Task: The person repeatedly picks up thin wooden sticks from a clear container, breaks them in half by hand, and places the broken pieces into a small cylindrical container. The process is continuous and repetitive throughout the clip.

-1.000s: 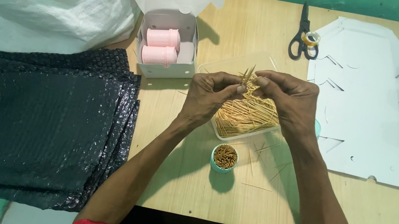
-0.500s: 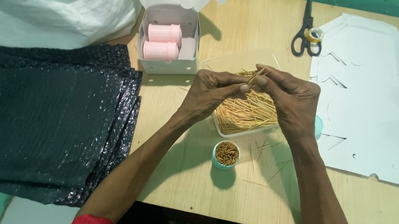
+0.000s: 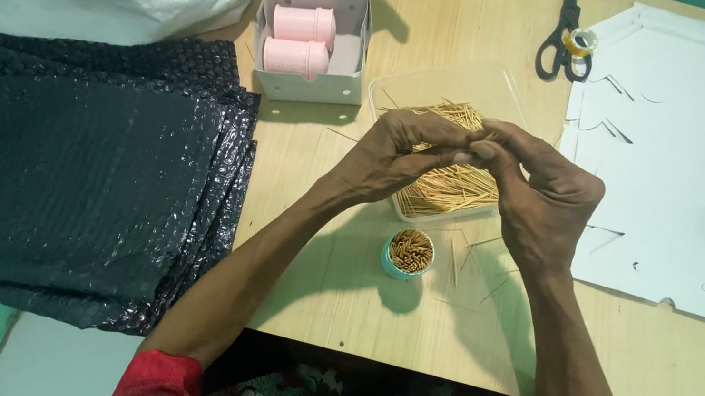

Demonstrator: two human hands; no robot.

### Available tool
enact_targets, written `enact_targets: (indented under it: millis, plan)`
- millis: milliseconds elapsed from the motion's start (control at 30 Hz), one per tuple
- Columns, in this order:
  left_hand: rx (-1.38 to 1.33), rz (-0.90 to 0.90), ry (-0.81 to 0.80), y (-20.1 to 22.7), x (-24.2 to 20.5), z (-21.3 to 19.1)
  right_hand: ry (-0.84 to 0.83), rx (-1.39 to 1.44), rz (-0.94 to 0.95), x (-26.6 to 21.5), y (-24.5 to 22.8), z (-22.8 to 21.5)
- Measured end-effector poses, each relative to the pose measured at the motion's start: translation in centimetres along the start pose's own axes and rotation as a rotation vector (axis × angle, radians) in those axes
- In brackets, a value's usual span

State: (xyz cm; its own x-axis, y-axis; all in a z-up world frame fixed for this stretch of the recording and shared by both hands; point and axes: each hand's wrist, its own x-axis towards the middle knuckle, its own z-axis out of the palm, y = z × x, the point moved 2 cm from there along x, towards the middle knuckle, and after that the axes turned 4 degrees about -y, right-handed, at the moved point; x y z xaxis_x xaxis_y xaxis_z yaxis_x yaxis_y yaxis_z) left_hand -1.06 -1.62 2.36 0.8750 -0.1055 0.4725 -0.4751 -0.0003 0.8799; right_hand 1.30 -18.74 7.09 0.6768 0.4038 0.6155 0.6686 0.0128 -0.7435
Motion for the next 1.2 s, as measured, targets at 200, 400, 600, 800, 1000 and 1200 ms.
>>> enact_targets:
  millis: [200, 400, 600, 800, 1000, 1200]
  plan:
    - [-0.063, -0.013, -0.046, -0.1, -0.1, 0.3, 0.023, 0.002, 0.031, -0.1, -2.1, 0.4]
    - [-0.071, -0.005, 0.0, 1.9, 0.0, -1.6, -0.078, -0.014, 0.159, -3.4, -2.3, -1.0]
    - [-0.023, 0.004, 0.177, 1.8, 0.0, -0.7, -0.185, 0.026, 0.315, -6.1, -2.7, 1.7]
    - [-0.06, 0.004, 0.135, 0.6, -0.1, -0.3, -0.207, -0.029, 0.127, -6.9, -2.3, 2.1]
    - [-0.003, 0.05, 0.244, 1.0, -0.3, -0.7, -0.221, -0.339, -0.231, -9.7, -0.9, 1.3]
    - [0.19, 0.246, 0.374, 1.0, -1.8, 0.4, -0.164, -0.522, -0.409, -10.3, -1.3, 2.2]
